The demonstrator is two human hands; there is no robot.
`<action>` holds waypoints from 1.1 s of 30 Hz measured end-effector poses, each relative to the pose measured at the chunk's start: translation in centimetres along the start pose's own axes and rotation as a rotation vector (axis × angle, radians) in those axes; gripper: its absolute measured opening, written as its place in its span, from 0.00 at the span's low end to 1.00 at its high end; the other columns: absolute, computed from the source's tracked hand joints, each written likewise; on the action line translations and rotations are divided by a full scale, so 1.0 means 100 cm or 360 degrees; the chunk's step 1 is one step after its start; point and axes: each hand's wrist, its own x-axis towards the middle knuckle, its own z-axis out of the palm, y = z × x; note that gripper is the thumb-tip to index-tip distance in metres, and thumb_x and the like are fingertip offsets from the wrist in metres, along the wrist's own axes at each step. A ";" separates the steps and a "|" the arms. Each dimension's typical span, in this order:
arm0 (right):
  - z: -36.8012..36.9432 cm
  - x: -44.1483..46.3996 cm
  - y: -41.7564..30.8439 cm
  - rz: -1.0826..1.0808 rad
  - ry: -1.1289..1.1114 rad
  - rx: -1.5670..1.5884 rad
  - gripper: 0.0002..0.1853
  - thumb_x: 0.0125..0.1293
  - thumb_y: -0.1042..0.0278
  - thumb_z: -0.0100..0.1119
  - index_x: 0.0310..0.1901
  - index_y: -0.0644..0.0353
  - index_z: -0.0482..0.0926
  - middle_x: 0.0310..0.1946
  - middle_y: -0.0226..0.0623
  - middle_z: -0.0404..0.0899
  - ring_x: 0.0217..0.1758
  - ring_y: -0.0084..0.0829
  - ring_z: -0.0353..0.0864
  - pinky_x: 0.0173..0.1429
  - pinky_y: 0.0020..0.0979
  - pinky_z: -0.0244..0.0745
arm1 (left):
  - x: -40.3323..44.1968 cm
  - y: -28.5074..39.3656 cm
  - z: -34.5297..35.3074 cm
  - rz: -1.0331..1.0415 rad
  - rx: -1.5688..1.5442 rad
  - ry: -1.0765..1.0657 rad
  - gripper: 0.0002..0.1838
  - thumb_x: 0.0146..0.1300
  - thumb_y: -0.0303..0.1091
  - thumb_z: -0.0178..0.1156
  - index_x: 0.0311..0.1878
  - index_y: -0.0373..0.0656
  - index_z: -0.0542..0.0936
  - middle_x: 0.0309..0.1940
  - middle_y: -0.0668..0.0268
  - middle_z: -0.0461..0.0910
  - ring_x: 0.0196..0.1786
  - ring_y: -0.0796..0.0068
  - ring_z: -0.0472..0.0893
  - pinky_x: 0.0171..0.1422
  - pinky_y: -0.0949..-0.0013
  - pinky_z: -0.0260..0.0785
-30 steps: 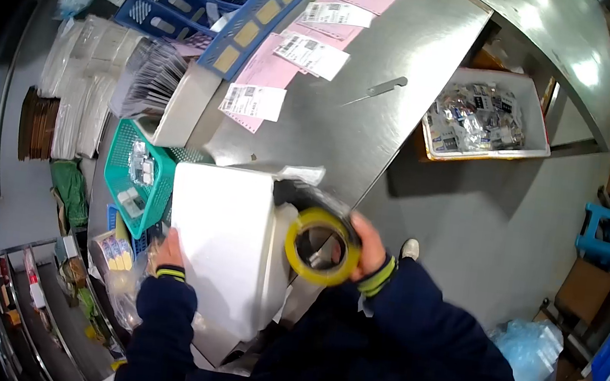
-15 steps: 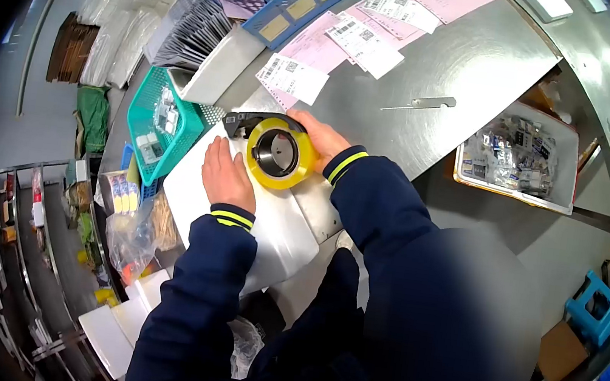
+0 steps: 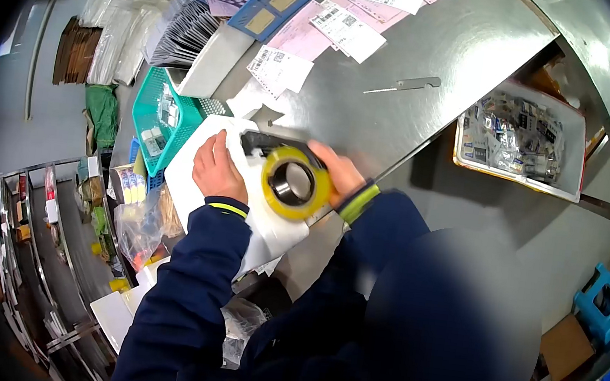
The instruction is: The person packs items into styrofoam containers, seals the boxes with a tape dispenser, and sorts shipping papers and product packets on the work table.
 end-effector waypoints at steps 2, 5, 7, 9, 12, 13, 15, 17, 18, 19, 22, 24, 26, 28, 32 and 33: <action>-0.023 -0.052 0.017 -0.0023 -0.0012 0.0141 0.18 0.63 0.62 0.52 0.45 0.71 0.73 0.39 0.41 0.78 0.37 0.28 0.78 0.43 0.27 0.76 | 0.001 -0.001 -0.001 0.0116 -0.0028 0.0034 0.22 0.54 0.22 0.51 0.54 0.44 0.69 0.48 0.58 0.70 0.51 0.56 0.69 0.54 0.58 0.60; -0.041 -0.113 0.049 -0.0037 0.0077 0.0218 0.17 0.63 0.63 0.51 0.44 0.72 0.73 0.38 0.41 0.78 0.38 0.28 0.78 0.45 0.27 0.74 | 0.004 -0.001 -0.002 0.0165 -0.0045 0.0002 0.26 0.49 0.18 0.51 0.55 0.43 0.69 0.49 0.57 0.70 0.51 0.55 0.68 0.56 0.57 0.59; -0.048 -0.142 0.066 -0.0209 0.0172 -0.0102 0.14 0.63 0.64 0.50 0.40 0.69 0.75 0.30 0.35 0.78 0.28 0.22 0.75 0.33 0.22 0.70 | 0.006 0.002 -0.005 0.0245 -0.0080 -0.0010 0.28 0.46 0.15 0.51 0.55 0.43 0.70 0.49 0.57 0.69 0.52 0.56 0.68 0.56 0.58 0.59; -0.059 -0.156 0.087 -0.0121 0.0277 -0.0016 0.13 0.63 0.64 0.50 0.39 0.68 0.76 0.27 0.31 0.77 0.23 0.18 0.72 0.27 0.19 0.66 | 0.009 0.004 -0.008 0.0310 -0.0102 -0.0043 0.28 0.46 0.14 0.51 0.54 0.43 0.70 0.49 0.57 0.70 0.53 0.56 0.68 0.56 0.58 0.59; -0.067 -0.183 0.113 -0.0177 0.0169 -0.0013 0.14 0.63 0.67 0.50 0.45 0.69 0.74 0.36 0.35 0.78 0.37 0.22 0.75 0.43 0.23 0.70 | 0.012 0.003 -0.007 0.0454 -0.0188 -0.0012 0.30 0.43 0.12 0.49 0.54 0.42 0.70 0.46 0.57 0.71 0.50 0.56 0.70 0.54 0.58 0.61; -0.069 -0.185 0.123 -0.0202 0.0101 -0.0033 0.16 0.63 0.67 0.49 0.48 0.70 0.72 0.41 0.36 0.77 0.43 0.24 0.74 0.50 0.25 0.67 | 0.012 0.002 -0.008 0.0522 -0.0252 -0.0002 0.30 0.42 0.12 0.49 0.54 0.41 0.71 0.44 0.57 0.71 0.49 0.56 0.71 0.53 0.58 0.61; -0.070 -0.190 0.139 -0.0164 0.0028 0.0051 0.18 0.63 0.66 0.51 0.49 0.70 0.71 0.42 0.35 0.76 0.43 0.24 0.74 0.51 0.25 0.67 | 0.016 0.003 -0.008 0.0661 -0.0364 0.0074 0.30 0.40 0.11 0.49 0.53 0.39 0.71 0.38 0.57 0.73 0.42 0.56 0.73 0.47 0.59 0.64; -0.071 -0.188 0.153 -0.0144 0.0048 0.0041 0.18 0.62 0.66 0.52 0.49 0.71 0.71 0.42 0.35 0.76 0.44 0.23 0.73 0.51 0.24 0.66 | 0.016 0.001 -0.007 0.0696 -0.0476 0.0035 0.29 0.41 0.11 0.49 0.52 0.38 0.72 0.36 0.57 0.73 0.39 0.56 0.73 0.45 0.59 0.64; -0.072 -0.190 0.151 -0.0158 0.0056 0.0036 0.18 0.62 0.66 0.52 0.49 0.71 0.71 0.42 0.35 0.76 0.44 0.23 0.73 0.51 0.24 0.66 | 0.015 0.000 -0.006 0.0722 -0.0582 -0.0001 0.27 0.42 0.11 0.49 0.51 0.38 0.73 0.33 0.57 0.74 0.36 0.56 0.73 0.43 0.59 0.64; -0.070 -0.193 0.148 -0.0247 -0.0027 0.0068 0.18 0.62 0.66 0.52 0.49 0.71 0.71 0.42 0.34 0.76 0.44 0.23 0.73 0.51 0.24 0.66 | 0.014 -0.001 -0.004 0.0798 -0.0658 0.0036 0.25 0.45 0.12 0.50 0.50 0.37 0.73 0.29 0.57 0.73 0.32 0.57 0.73 0.39 0.62 0.64; -0.078 -0.187 0.171 -0.0307 0.0120 -0.0193 0.18 0.62 0.67 0.52 0.49 0.71 0.71 0.42 0.34 0.76 0.44 0.22 0.73 0.51 0.23 0.66 | 0.006 -0.012 -0.007 0.0838 -0.1013 -0.0458 0.21 0.47 0.16 0.54 0.49 0.36 0.73 0.22 0.59 0.72 0.24 0.60 0.72 0.29 0.64 0.64; -0.077 -0.188 0.172 -0.0315 0.0170 -0.0115 0.18 0.61 0.67 0.53 0.49 0.71 0.71 0.42 0.36 0.77 0.43 0.25 0.75 0.50 0.25 0.68 | 0.015 -0.017 -0.011 0.1251 -0.1082 -0.0490 0.20 0.46 0.19 0.57 0.47 0.36 0.74 0.19 0.61 0.70 0.22 0.61 0.72 0.26 0.63 0.63; -0.073 -0.191 0.172 -0.0365 0.0194 -0.0152 0.19 0.60 0.66 0.53 0.48 0.72 0.71 0.41 0.38 0.77 0.42 0.26 0.76 0.48 0.26 0.69 | 0.034 -0.025 -0.015 0.1584 -0.1105 -0.0765 0.22 0.44 0.20 0.58 0.47 0.37 0.73 0.18 0.61 0.69 0.22 0.61 0.71 0.26 0.63 0.64; -0.083 -0.186 0.191 -0.0517 0.0174 -0.0225 0.20 0.60 0.64 0.54 0.47 0.73 0.71 0.40 0.39 0.78 0.40 0.26 0.77 0.47 0.26 0.71 | 0.054 -0.042 0.000 0.1570 -0.1069 -0.0748 0.22 0.44 0.20 0.57 0.48 0.37 0.72 0.19 0.61 0.70 0.22 0.61 0.72 0.26 0.62 0.64; -0.068 -0.189 0.197 -0.0553 0.0278 -0.0127 0.20 0.59 0.66 0.52 0.47 0.74 0.71 0.39 0.40 0.78 0.40 0.27 0.77 0.47 0.25 0.70 | 0.083 -0.055 0.019 0.1608 -0.1165 -0.0772 0.19 0.50 0.21 0.55 0.48 0.35 0.71 0.23 0.57 0.73 0.27 0.57 0.75 0.30 0.62 0.67; -0.067 -0.190 0.198 -0.0576 0.0306 -0.0166 0.20 0.58 0.66 0.51 0.47 0.74 0.71 0.39 0.40 0.78 0.40 0.27 0.77 0.46 0.25 0.70 | 0.089 -0.056 0.022 0.1691 -0.1118 -0.0726 0.19 0.51 0.21 0.55 0.49 0.34 0.70 0.26 0.54 0.75 0.30 0.56 0.76 0.32 0.62 0.69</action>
